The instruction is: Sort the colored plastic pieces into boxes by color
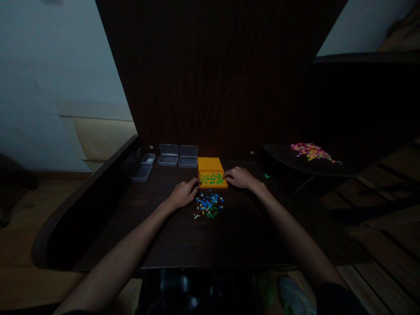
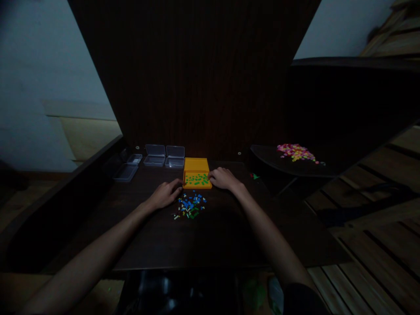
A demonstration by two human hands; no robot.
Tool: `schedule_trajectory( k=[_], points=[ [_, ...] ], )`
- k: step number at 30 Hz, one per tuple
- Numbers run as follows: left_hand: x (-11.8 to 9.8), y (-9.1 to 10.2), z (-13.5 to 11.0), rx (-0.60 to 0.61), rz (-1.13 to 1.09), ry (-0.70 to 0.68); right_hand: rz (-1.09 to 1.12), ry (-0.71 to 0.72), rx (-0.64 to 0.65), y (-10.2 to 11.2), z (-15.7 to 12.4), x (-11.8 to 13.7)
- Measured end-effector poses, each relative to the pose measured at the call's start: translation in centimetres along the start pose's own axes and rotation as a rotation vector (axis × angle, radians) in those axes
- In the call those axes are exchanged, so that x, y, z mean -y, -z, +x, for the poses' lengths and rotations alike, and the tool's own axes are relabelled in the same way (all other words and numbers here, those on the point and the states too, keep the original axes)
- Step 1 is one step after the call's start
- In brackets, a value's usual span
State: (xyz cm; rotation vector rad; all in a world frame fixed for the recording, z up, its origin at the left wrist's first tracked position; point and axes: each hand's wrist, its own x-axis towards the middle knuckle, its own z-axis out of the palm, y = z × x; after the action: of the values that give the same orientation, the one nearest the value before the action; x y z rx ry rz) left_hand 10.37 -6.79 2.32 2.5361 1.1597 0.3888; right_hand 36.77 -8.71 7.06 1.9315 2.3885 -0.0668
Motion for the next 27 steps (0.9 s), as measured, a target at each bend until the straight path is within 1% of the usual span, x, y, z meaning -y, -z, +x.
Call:
schedule_trajectory(
  k=[3,6,10,13,17,20,23,27],
  points=[
    [-0.1,0.2,-0.1,0.010,0.042,-0.004,0.104,0.033,-0.041,0.3,-1.0,0.2],
    [-0.2,0.2,-0.1,0.016,0.098,-0.006,0.242,0.113,-0.054,0.1,-2.3,0.8],
    [-0.1,0.1,-0.1,0.016,0.148,-0.015,0.407,0.232,-0.005,-0.7,-4.1,2.4],
    [0.0,0.1,-0.1,0.017,0.172,-0.031,0.470,0.281,0.051,-1.2,-5.3,3.7],
    [0.1,0.0,0.0,0.024,0.200,-0.026,0.473,0.333,0.086,-1.6,-6.3,5.1],
    [0.1,0.1,0.0,0.028,0.213,-0.034,0.411,0.320,0.093,-1.9,-6.7,5.7],
    [0.0,0.2,-0.1,0.031,0.212,-0.032,0.340,0.294,0.100,-1.9,-6.9,5.9],
    [-0.1,0.3,-0.1,0.038,0.200,-0.028,0.326,0.298,0.111,-1.7,-7.1,5.8]
  ],
)
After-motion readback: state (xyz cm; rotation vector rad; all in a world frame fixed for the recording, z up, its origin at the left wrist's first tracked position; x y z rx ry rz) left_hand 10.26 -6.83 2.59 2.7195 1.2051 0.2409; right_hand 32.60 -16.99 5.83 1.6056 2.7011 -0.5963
